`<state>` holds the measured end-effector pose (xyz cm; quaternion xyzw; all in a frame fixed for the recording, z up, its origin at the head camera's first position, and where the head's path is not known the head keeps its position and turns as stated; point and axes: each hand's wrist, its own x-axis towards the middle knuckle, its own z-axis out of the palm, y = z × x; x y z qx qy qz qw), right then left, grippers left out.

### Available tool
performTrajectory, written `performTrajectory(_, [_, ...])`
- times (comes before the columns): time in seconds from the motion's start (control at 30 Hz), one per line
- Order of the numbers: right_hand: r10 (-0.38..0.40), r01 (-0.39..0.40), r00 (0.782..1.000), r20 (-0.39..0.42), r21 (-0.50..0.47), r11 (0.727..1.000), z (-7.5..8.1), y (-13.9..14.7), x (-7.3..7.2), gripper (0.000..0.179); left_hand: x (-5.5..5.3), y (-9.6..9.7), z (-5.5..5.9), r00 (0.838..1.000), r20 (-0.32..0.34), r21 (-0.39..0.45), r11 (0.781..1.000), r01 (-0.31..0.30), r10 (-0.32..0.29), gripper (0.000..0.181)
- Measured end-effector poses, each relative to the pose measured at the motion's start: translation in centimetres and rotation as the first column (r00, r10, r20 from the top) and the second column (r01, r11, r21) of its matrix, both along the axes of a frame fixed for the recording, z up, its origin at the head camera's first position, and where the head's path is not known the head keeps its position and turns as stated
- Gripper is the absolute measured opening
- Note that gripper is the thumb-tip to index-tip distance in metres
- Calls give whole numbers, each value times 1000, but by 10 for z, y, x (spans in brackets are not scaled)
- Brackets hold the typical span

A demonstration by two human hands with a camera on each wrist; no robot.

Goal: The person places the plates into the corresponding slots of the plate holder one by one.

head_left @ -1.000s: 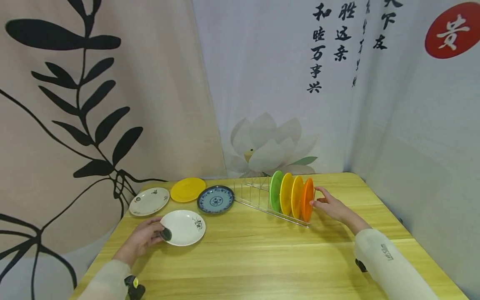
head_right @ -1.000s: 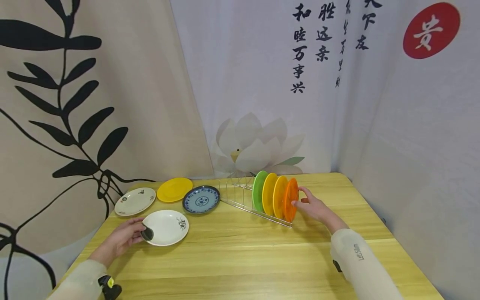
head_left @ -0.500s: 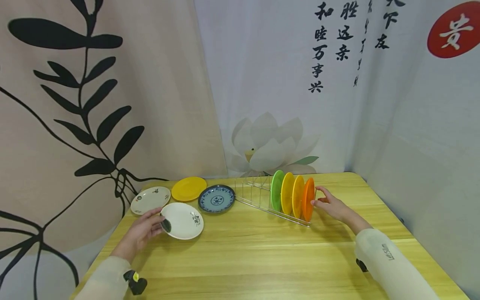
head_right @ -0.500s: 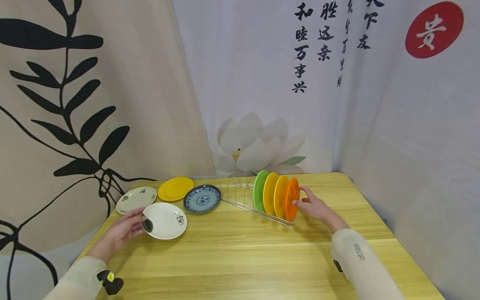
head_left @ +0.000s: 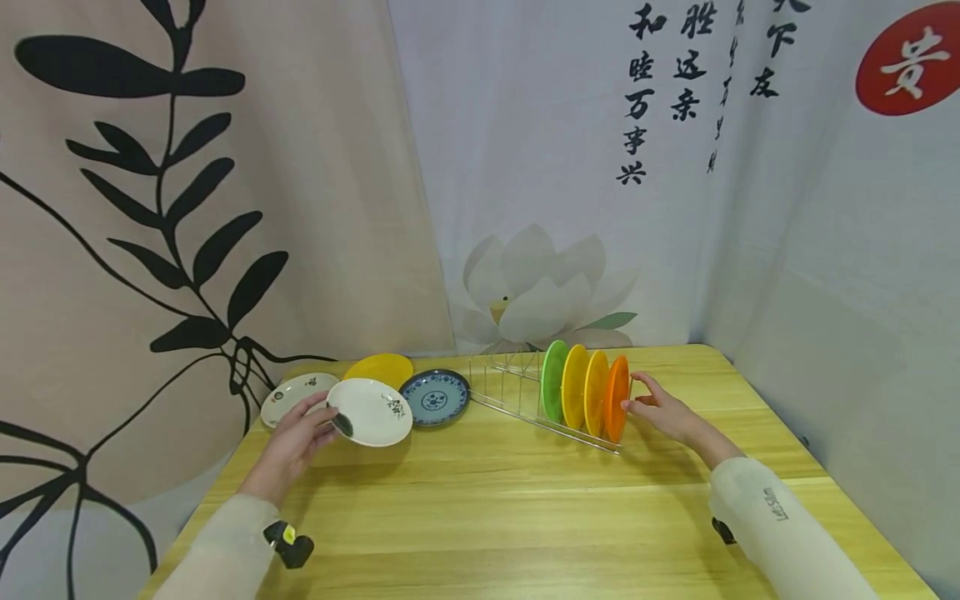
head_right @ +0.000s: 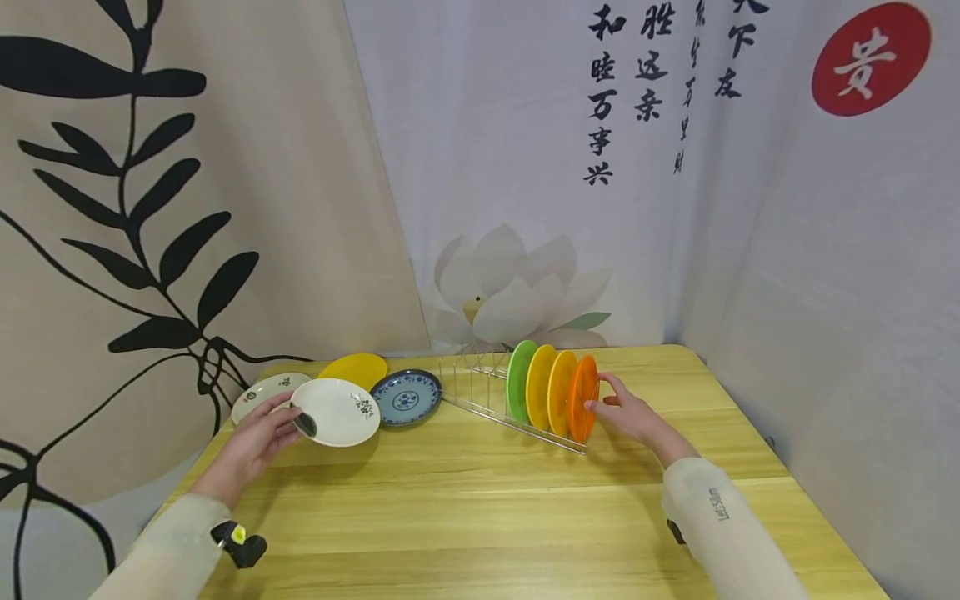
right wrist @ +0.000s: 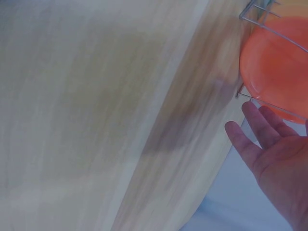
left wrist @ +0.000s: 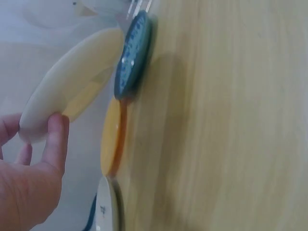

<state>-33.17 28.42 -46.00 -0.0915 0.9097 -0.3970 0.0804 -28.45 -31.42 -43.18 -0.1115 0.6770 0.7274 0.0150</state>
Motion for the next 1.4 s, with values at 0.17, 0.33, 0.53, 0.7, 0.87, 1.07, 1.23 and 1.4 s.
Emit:
performTrajectory(0.17, [5,-5,1000,0,-7,1000,0,0,0,77,-5,11,7,999,-16,11,999,-38,38,65])
performTrajectory(0.33, [10,-10,1000,4,-13,1000,2,-1,2,78,-11,21,12,998,-41,65,996,-54,57,63])
performTrajectory(0.53, [4,-4,1000,6,-20,1000,2,-1,2,77,-18,33,17,994,-98,89,995,-48,56,57])
performTrajectory(0.7, [1,-1,1000,8,-25,1000,0,-1,1,77,-24,44,20,993,-110,101,994,-41,52,56])
performTrajectory(0.87, [1,0,1000,6,-20,1000,-2,-1,0,77,-30,55,24,993,-97,137,989,-52,66,54])
performTrajectory(1.07, [1,0,1000,6,-18,1000,-1,-1,0,77,-38,72,27,994,-92,165,985,-50,66,53])
performTrajectory(1.23, [4,-4,1000,3,-20,1000,0,-2,1,77,-47,88,30,994,-82,177,983,-56,72,53])
performTrajectory(1.4, [14,-14,1000,-3,-25,1000,0,-1,0,76,-56,105,35,994,-77,190,980,-59,75,53])
